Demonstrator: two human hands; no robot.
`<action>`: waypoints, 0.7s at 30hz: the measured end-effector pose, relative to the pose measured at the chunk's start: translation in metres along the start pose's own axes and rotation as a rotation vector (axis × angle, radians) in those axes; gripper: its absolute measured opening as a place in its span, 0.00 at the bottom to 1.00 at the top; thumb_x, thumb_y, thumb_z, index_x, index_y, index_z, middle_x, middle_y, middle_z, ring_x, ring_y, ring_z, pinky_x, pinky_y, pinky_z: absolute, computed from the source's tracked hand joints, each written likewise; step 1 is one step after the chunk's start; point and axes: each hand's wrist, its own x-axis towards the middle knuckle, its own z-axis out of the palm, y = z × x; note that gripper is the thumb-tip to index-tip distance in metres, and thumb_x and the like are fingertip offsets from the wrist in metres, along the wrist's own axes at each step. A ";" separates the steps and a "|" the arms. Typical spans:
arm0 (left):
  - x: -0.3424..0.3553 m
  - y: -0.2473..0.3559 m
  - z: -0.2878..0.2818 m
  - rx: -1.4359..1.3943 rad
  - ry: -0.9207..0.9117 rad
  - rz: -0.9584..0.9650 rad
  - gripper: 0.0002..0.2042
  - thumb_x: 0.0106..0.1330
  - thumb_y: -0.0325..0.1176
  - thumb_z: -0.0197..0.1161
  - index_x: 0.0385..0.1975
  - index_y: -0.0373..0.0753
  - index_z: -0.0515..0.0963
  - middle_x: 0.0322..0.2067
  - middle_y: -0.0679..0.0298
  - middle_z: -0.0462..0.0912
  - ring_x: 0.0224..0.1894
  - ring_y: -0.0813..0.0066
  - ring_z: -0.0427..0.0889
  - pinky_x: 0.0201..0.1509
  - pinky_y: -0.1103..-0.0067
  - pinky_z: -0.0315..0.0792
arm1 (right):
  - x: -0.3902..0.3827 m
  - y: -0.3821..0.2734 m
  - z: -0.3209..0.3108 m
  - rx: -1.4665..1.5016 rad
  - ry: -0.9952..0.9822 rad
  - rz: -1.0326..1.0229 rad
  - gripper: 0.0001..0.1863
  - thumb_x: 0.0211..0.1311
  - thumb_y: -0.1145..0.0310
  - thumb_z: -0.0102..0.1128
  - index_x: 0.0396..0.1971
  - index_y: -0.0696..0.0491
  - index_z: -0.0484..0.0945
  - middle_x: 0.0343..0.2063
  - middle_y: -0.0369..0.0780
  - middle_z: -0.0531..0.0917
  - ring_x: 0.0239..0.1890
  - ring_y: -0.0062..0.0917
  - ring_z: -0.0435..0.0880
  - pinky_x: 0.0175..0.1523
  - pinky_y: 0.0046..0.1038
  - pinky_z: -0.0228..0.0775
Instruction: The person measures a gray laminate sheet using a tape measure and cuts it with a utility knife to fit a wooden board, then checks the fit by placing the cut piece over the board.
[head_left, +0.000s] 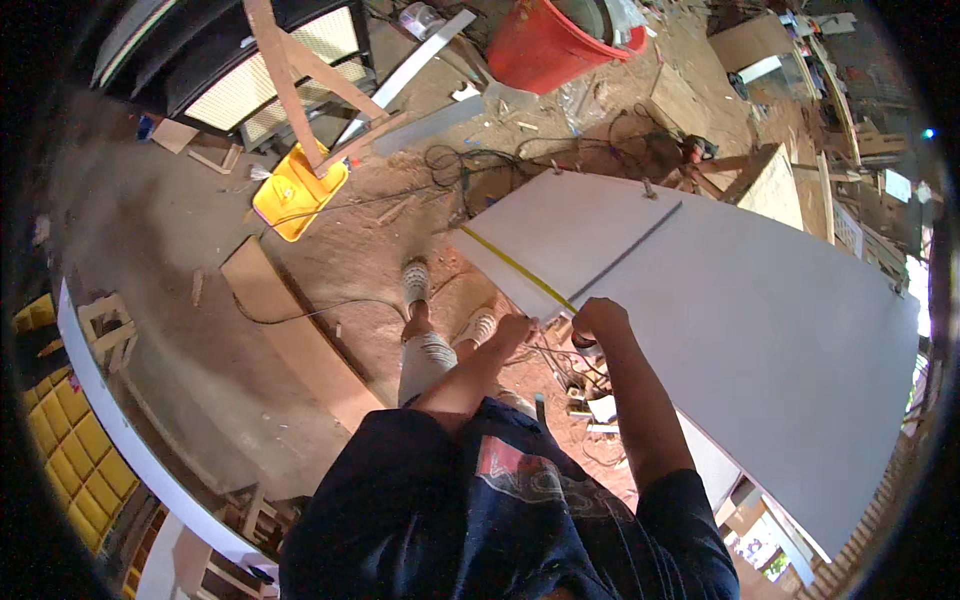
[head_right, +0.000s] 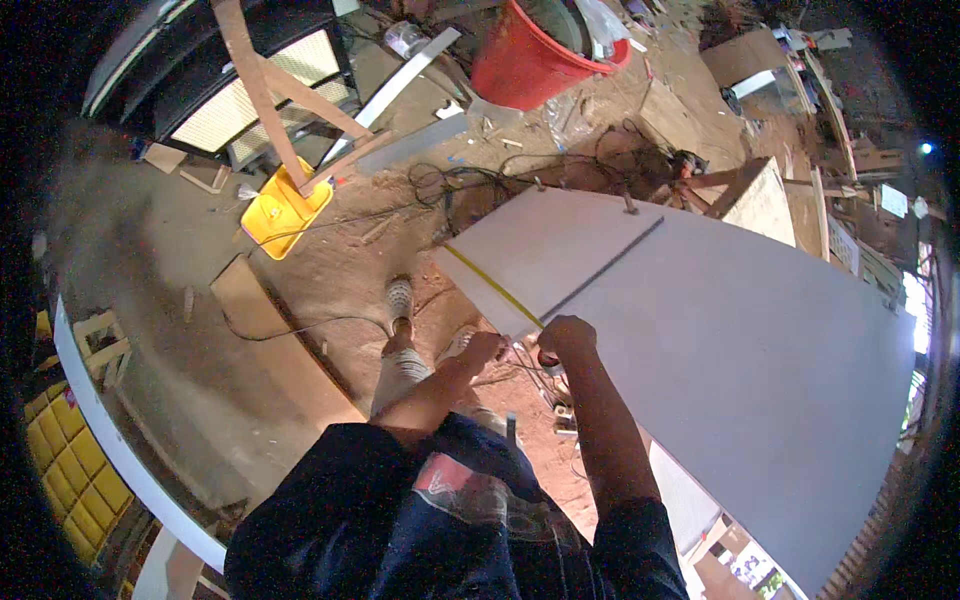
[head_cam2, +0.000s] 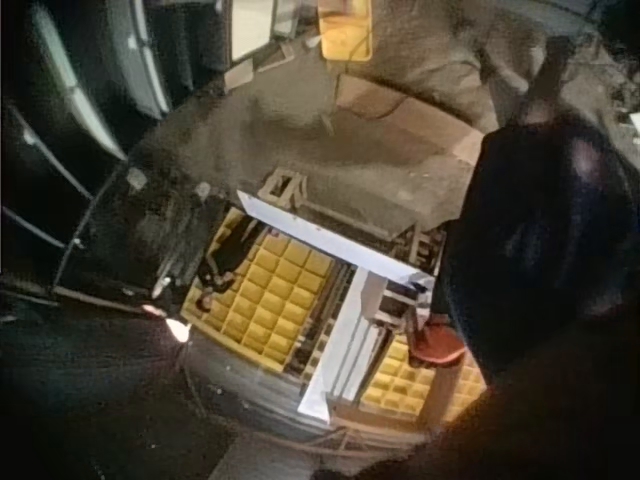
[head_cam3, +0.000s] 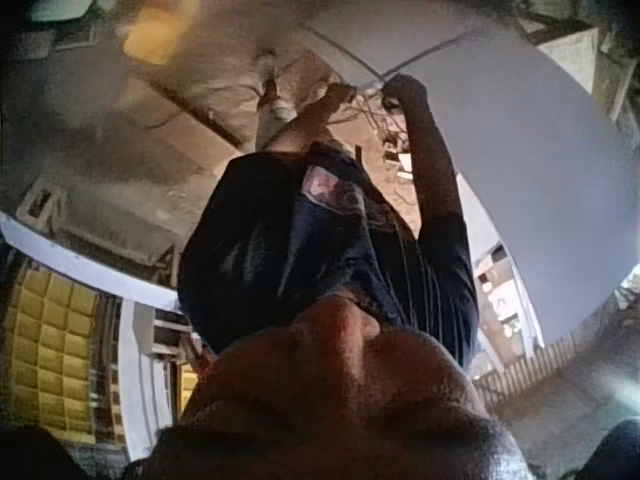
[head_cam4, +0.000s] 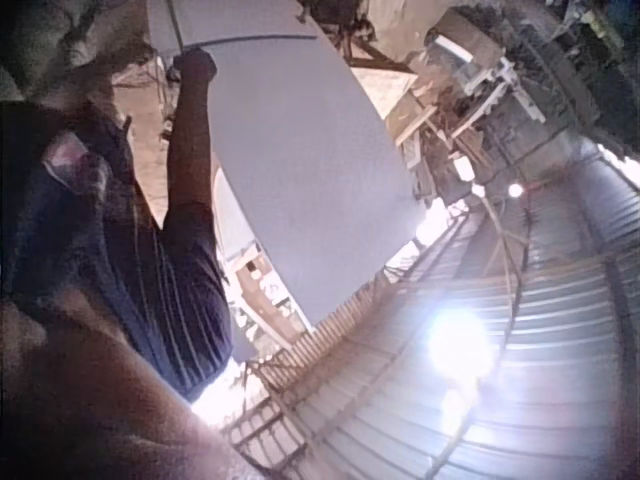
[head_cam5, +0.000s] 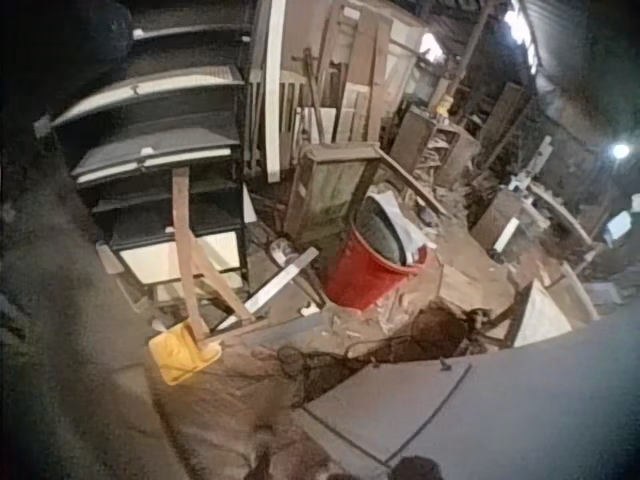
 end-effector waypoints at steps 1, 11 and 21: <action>0.004 -0.006 0.005 0.038 -0.029 0.008 0.19 0.75 0.48 0.57 0.28 0.43 0.86 0.20 0.64 0.85 0.23 0.66 0.83 0.30 0.65 0.75 | -0.004 0.000 -0.002 -0.037 -0.024 -0.002 0.19 0.58 0.59 0.62 0.45 0.51 0.90 0.47 0.47 0.90 0.50 0.41 0.90 0.54 0.41 0.83; -0.032 0.091 -0.004 -0.443 0.140 -0.408 0.15 0.76 0.37 0.60 0.26 0.37 0.83 0.22 0.62 0.83 0.24 0.70 0.81 0.27 0.69 0.71 | -0.017 -0.003 0.015 -0.162 -0.059 0.024 0.16 0.58 0.63 0.62 0.44 0.49 0.90 0.43 0.45 0.91 0.48 0.38 0.92 0.52 0.39 0.83; -0.005 0.022 0.009 -1.022 0.087 -0.584 0.22 0.69 0.50 0.72 0.24 0.36 0.78 0.19 0.63 0.79 0.19 0.68 0.78 0.22 0.71 0.68 | -0.021 -0.013 0.018 -0.276 -0.051 -0.024 0.12 0.52 0.66 0.67 0.36 0.49 0.92 0.39 0.44 0.92 0.44 0.37 0.92 0.48 0.39 0.84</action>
